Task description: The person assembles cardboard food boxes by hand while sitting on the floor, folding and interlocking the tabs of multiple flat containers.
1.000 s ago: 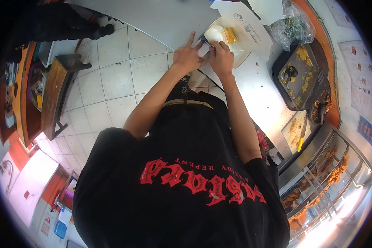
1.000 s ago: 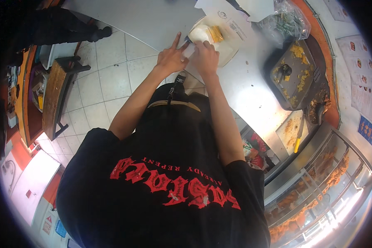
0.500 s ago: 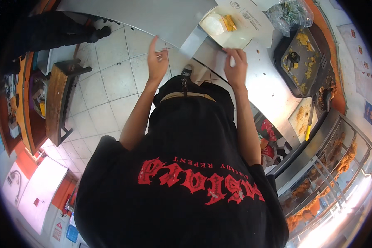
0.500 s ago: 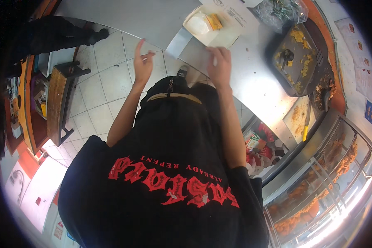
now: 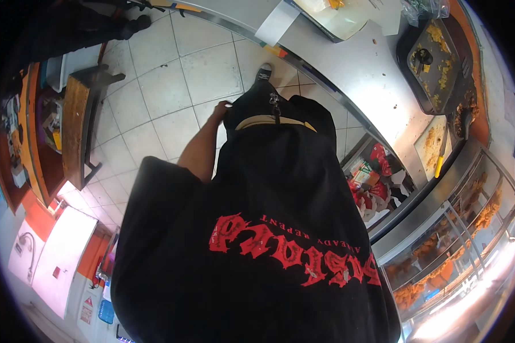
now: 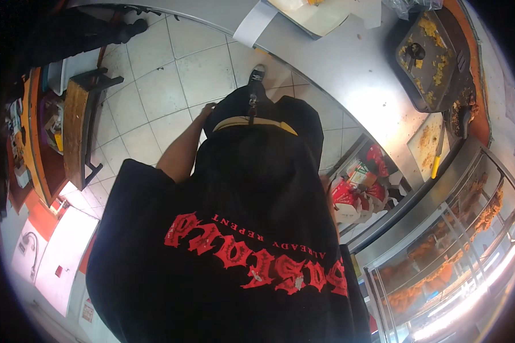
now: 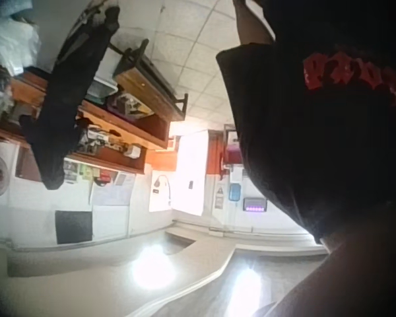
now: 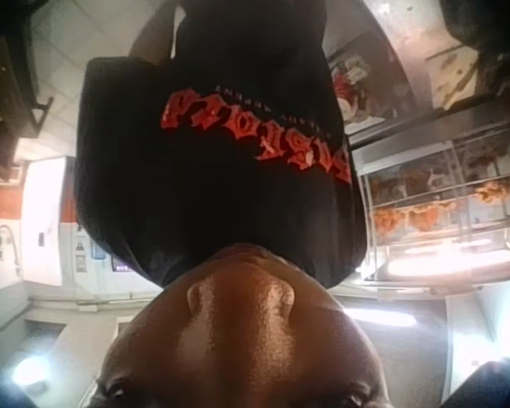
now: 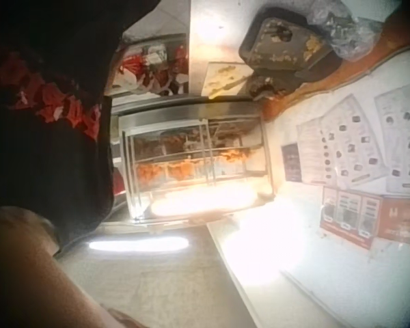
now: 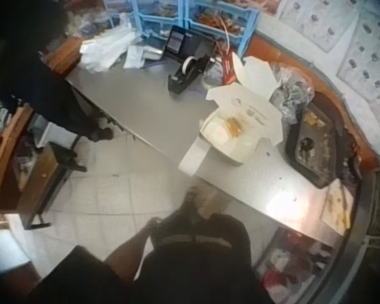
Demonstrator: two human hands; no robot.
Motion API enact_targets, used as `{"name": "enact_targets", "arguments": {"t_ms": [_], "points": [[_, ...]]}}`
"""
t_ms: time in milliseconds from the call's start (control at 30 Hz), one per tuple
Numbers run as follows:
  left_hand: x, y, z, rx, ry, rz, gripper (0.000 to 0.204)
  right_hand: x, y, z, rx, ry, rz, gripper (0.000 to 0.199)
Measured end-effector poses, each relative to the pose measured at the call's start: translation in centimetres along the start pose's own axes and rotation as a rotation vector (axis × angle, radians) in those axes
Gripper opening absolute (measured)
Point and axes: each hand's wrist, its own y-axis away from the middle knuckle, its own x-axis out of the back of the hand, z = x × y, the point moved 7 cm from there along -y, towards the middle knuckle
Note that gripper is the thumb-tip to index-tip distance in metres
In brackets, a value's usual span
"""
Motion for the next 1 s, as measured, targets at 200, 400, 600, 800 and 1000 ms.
{"name": "enact_targets", "arguments": {"t_ms": [200, 400, 600, 800, 1000], "points": [[-3.9, 3.3, 5.6, -0.416, -0.011, 0.162, 0.035, -4.8, 2.6, 3.2, 0.039, -0.09, -0.189, 0.024], [-4.7, 13.3, 1.0, -0.147, -0.109, 0.055, 0.035, -8.2, 2.6, 1.9, 0.217, -0.215, -0.245, 0.025], [-3.4, 23.8, -6.6, 0.122, -0.048, -0.037, 0.036, -12.4, 5.6, 3.3, 0.277, -0.405, -0.21, 0.026], [2.8, 21.8, 0.9, -0.018, 0.469, 0.113, 0.038, -23.8, 10.8, 18.4, -0.064, -0.262, -0.156, 0.029], [15.6, 23.5, 16.9, -0.252, 1.217, 0.087, 0.044, -25.7, 14.2, 16.1, -0.057, -0.215, -0.229, 0.028]]}}
